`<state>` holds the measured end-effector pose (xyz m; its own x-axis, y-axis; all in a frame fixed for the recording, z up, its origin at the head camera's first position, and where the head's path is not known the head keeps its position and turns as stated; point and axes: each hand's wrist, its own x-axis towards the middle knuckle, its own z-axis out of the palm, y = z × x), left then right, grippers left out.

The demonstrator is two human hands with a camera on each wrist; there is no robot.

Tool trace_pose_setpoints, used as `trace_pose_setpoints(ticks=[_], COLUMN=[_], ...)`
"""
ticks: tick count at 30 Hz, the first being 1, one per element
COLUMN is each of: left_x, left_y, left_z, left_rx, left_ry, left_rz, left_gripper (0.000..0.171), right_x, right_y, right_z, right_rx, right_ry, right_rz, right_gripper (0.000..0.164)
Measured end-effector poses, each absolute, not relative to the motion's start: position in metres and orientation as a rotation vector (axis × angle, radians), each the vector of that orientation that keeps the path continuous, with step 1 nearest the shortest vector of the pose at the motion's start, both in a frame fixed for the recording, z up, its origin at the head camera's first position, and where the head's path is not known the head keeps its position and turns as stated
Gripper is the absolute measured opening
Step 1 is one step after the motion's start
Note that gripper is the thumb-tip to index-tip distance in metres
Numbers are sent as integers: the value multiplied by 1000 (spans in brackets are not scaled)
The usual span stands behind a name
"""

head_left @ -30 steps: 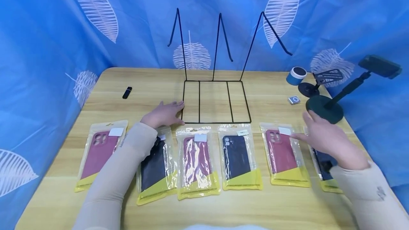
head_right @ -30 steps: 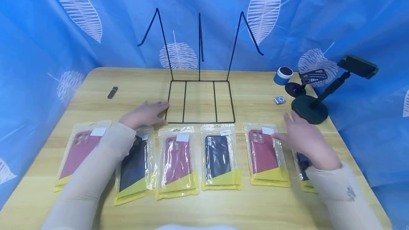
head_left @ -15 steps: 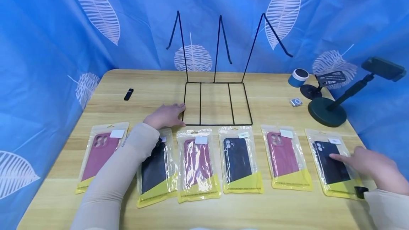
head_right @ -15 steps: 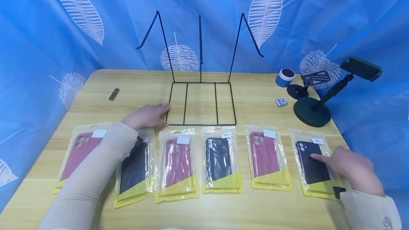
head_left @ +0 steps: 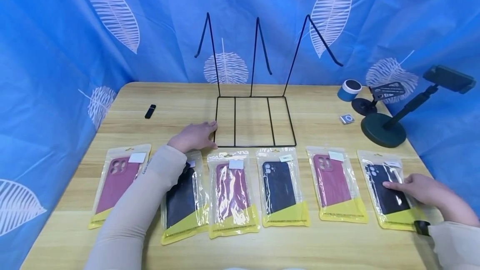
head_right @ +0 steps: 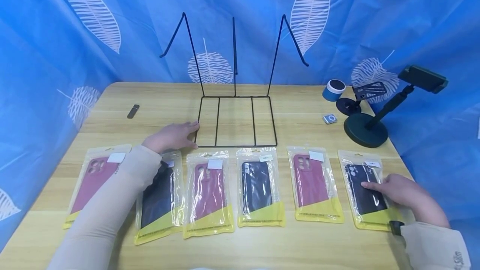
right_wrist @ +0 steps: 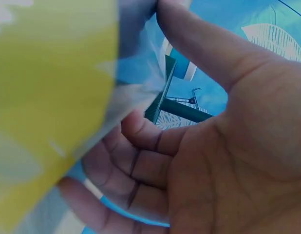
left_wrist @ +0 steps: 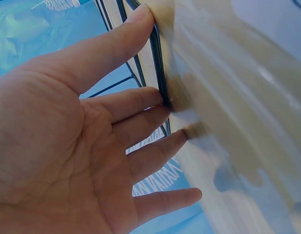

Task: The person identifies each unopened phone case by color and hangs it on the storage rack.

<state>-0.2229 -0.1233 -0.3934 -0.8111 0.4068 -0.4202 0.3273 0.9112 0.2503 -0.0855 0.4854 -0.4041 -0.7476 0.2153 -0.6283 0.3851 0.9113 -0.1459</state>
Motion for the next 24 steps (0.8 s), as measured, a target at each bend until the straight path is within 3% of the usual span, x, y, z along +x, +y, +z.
trace_pose_setpoints(ticks=[3,9,17,24], left_x=[-223,-222,-221,-222], left_y=[-123,-123,-121,-121], left_z=[-394,-392,-391,-391], left_rx=[524,516,527,536], left_ry=[2596,2589,2596,2603], left_rz=[239,260,255,244], left_gripper=[83,83,83,84], right_x=[-87,-87,-87,-94], right_y=[490,488,459,406], right_z=[-404,-399,-371,-338], right_rx=[322,207,333,390], right_ry=[2487,2620,2904,3081], right_rz=[-448,-476,-673,-930], right_gripper=[60,46,46,68])
